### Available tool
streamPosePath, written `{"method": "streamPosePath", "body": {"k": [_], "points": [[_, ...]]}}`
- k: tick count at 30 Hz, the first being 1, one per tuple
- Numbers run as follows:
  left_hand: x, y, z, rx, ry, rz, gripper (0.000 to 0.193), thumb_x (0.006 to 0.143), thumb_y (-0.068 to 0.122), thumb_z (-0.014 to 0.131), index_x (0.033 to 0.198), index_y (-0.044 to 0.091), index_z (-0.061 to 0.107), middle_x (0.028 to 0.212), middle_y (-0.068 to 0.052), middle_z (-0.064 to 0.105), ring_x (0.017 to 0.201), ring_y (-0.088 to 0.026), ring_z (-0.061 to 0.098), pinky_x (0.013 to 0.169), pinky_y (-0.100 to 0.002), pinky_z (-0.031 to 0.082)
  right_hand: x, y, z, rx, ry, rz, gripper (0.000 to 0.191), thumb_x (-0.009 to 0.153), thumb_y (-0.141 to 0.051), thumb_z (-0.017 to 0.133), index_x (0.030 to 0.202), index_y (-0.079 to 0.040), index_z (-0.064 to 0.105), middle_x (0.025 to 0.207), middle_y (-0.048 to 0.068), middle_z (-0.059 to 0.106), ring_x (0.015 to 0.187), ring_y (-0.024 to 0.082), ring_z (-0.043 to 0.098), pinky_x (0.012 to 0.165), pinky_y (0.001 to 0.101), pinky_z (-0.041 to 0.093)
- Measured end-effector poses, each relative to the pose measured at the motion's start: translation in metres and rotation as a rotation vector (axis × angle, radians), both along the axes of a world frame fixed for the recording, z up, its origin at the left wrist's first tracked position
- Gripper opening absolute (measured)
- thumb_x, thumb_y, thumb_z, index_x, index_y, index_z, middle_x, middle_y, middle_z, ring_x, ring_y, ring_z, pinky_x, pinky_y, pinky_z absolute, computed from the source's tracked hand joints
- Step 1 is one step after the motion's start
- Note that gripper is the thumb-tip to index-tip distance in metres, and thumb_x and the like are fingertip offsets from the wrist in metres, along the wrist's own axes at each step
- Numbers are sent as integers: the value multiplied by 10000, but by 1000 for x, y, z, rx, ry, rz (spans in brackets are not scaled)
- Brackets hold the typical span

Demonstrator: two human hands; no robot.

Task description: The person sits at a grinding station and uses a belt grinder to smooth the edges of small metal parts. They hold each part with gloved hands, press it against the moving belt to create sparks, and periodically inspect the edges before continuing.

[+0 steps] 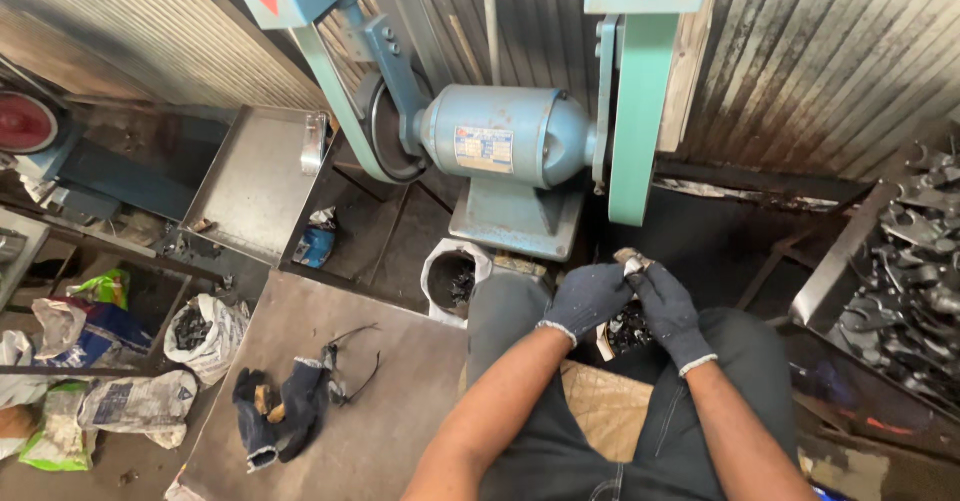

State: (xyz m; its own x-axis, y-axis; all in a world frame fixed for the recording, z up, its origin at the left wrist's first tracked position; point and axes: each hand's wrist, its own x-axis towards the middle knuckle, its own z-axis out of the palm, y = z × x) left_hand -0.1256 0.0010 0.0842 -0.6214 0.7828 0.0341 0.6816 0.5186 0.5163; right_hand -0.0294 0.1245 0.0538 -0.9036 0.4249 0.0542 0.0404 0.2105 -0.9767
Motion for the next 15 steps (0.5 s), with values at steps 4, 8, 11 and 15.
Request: {"method": "streamPosePath", "body": {"k": [4,8,11,15], "points": [[-6,10,17,-79,43,106,326,967,327,533,915,63,716,870,-194,731,803,-395,714,735,-526,551,-27,15,-38,-240,74,38,384,1053,-263,537,1320,-14,658,1253,87,713,1162,176,635,1029,303,464],[-22,32,23,-179,-65,199,382,1004,334,492,911,40,718,857,-238,727,807,-423,711,766,-533,556,-60,26,-77,-386,-6,-104,375,1020,-271,547,1244,-2,680,1162,77,719,1059,157,631,964,298,477],[-24,40,21,-114,-109,254,342,967,296,511,918,18,706,846,-250,721,814,-436,711,771,-540,555,-65,20,-97,-626,-70,-202,358,1016,-275,548,1176,2,710,1076,75,718,983,159,627,900,298,479],[-27,40,14,-104,-144,268,344,954,305,519,919,20,709,838,-257,715,824,-445,707,774,-555,545,-72,19,-108,-732,14,-259,319,1047,-271,590,1115,17,708,1008,72,689,912,163,587,830,316,489]]}}
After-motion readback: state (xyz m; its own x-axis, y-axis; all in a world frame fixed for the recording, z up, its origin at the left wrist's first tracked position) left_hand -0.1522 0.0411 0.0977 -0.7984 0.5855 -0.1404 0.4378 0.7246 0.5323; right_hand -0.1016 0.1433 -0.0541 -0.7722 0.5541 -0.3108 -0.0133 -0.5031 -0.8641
